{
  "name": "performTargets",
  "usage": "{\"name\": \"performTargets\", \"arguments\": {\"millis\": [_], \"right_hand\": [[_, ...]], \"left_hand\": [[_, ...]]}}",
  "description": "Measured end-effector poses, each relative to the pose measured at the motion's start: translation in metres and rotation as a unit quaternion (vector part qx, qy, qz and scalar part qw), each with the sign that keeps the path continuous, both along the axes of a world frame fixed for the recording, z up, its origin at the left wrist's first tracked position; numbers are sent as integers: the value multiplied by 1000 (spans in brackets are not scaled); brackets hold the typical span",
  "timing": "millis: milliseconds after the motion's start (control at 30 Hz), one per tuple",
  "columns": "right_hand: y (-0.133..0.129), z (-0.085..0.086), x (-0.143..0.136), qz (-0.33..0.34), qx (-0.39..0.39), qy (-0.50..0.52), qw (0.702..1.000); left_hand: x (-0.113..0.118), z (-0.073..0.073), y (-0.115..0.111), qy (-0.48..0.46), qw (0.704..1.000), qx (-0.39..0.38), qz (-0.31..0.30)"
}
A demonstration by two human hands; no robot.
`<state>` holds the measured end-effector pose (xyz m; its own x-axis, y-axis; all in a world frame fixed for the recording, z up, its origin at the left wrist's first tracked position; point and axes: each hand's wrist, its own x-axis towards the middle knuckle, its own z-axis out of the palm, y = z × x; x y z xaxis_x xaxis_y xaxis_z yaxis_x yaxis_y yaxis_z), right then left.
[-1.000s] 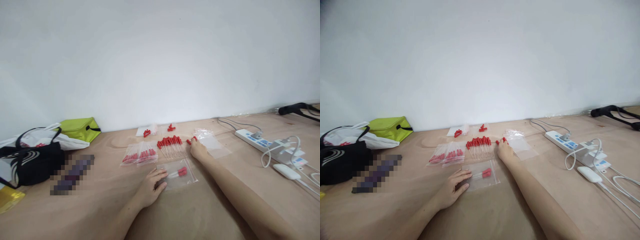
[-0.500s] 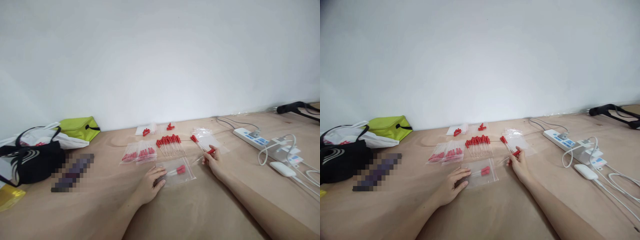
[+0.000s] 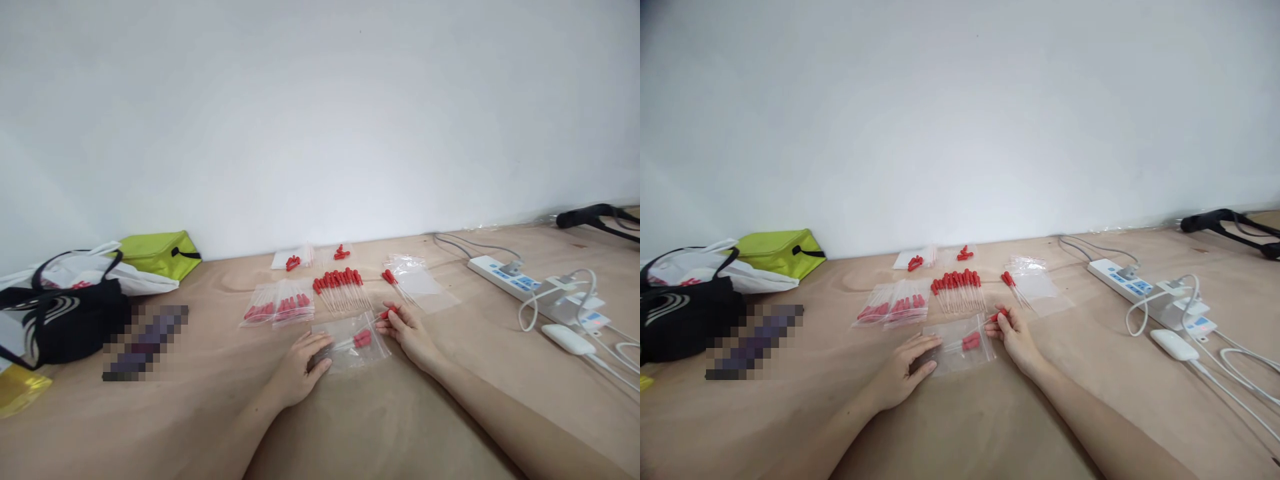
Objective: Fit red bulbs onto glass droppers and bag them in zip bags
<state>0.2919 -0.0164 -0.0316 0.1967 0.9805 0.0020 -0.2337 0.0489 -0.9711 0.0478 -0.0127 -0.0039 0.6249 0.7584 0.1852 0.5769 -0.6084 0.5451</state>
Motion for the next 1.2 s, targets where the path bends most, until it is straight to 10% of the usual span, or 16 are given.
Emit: {"name": "performTargets", "arguments": {"millis": [600, 733, 933, 1033, 1200], "right_hand": [[3, -2, -16, 206, -36, -47, 977], [10, -2, -2, 123, -12, -218, 968], [43, 23, 37, -141, -63, -561, 814], [59, 29, 44, -130, -164, -623, 754], [72, 26, 39, -103, -183, -633, 745]], "left_hand": [[1, 2, -1, 6, 1000, -1, 13], [1, 4, -2, 12, 1000, -4, 3], [1, 6, -2, 45, 999, 2, -21], [1, 6, -3, 53, 998, 0, -18], [2, 8, -3, 49, 999, 8, -22]]}}
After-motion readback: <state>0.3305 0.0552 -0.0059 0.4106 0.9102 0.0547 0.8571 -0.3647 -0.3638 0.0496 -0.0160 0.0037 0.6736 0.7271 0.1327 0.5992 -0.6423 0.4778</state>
